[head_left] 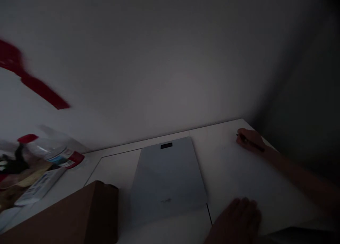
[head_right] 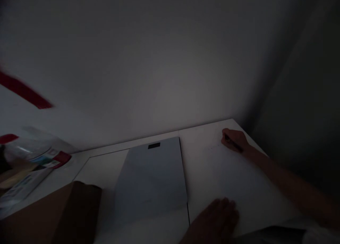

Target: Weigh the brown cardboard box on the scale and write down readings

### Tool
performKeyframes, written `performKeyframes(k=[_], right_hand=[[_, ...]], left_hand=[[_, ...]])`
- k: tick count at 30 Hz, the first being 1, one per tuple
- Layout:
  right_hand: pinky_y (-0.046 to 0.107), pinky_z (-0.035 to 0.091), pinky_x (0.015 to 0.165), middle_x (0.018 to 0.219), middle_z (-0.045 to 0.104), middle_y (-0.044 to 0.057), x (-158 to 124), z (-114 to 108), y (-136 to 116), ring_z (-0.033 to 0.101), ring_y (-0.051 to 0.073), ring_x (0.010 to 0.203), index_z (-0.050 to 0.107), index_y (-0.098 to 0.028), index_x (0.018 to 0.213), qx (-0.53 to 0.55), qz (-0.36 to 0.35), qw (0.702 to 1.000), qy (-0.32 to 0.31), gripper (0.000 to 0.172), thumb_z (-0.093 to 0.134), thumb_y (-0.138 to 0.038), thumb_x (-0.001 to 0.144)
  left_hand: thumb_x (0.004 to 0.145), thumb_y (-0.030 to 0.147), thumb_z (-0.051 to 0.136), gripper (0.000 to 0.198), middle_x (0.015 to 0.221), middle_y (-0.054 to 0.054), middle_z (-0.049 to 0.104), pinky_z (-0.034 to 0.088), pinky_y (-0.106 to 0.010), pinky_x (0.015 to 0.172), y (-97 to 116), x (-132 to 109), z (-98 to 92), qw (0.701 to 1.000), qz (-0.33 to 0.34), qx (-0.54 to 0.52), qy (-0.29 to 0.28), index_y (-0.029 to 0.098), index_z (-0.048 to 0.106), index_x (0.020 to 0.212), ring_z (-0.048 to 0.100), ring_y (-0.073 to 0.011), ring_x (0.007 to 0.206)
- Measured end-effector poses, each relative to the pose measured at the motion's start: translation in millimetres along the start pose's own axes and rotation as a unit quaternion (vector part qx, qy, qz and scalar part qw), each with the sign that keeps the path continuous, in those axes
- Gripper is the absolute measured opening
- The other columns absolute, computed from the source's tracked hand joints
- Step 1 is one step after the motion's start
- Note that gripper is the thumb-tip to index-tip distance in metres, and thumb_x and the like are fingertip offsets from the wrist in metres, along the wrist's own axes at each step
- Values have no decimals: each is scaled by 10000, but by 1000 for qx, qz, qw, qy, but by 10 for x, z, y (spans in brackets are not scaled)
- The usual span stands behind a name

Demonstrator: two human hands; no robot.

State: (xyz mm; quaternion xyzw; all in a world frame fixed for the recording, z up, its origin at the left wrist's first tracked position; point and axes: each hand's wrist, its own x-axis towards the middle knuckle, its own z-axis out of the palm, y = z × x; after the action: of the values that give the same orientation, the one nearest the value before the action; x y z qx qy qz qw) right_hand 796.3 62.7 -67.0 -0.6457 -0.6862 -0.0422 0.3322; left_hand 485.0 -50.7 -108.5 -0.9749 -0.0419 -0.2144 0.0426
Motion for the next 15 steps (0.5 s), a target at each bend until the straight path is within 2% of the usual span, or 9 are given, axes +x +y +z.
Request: performKeyframes(k=[2, 4, 9, 12, 15], right_hand=[[265, 461, 604, 780, 594, 14, -55, 116, -4, 544, 133, 643, 602, -181, 963, 40, 63, 996, 54, 265, 500, -422, 1003], [256, 491, 605, 821, 588, 3, -94, 208, -7, 553, 117, 655, 600, -160, 988, 83, 108, 988, 67, 326, 512, -472, 1026], [229, 429, 550, 697, 512, -34, -122, 271, -52, 486, 100, 585, 557, -168, 797, 151, 176, 971, 53, 412, 542, -527, 997], [234, 348, 532, 612, 441, -36, -115, 260, -137, 436, 114, 569, 446, -205, 643, 172, 195, 965, 44, 462, 594, -564, 893], [252, 292, 518, 567, 401, -26, -105, 253, -223, 400, 131, 560, 364, -226, 582, 184, 207, 960, 36, 453, 597, -550, 795]], left_hand=[[1035, 441, 373, 495, 1452, -31, 577, 397, -329, 1131, 4, 0, 53, 1000, -3, 7, 24, 121, 539, 1373, 533, -194, 1310], [1030, 460, 380, 498, 1435, -21, 593, 416, -320, 1111, 11, 2, 85, 999, -2, 17, 43, 128, 554, 1359, 545, -188, 1291], [1026, 406, 420, 420, 1400, 17, 622, 414, -303, 1113, 21, 10, 61, 997, -18, 34, 60, 161, 588, 1323, 545, -167, 1284], [1015, 404, 446, 401, 1381, 28, 635, 420, -296, 1107, 32, 17, 44, 997, -27, 27, 74, 170, 604, 1301, 551, -158, 1272], [1015, 403, 445, 412, 1370, 10, 644, 433, -301, 1095, 41, 25, 34, 996, -28, 16, 82, 147, 601, 1299, 560, -165, 1261]])
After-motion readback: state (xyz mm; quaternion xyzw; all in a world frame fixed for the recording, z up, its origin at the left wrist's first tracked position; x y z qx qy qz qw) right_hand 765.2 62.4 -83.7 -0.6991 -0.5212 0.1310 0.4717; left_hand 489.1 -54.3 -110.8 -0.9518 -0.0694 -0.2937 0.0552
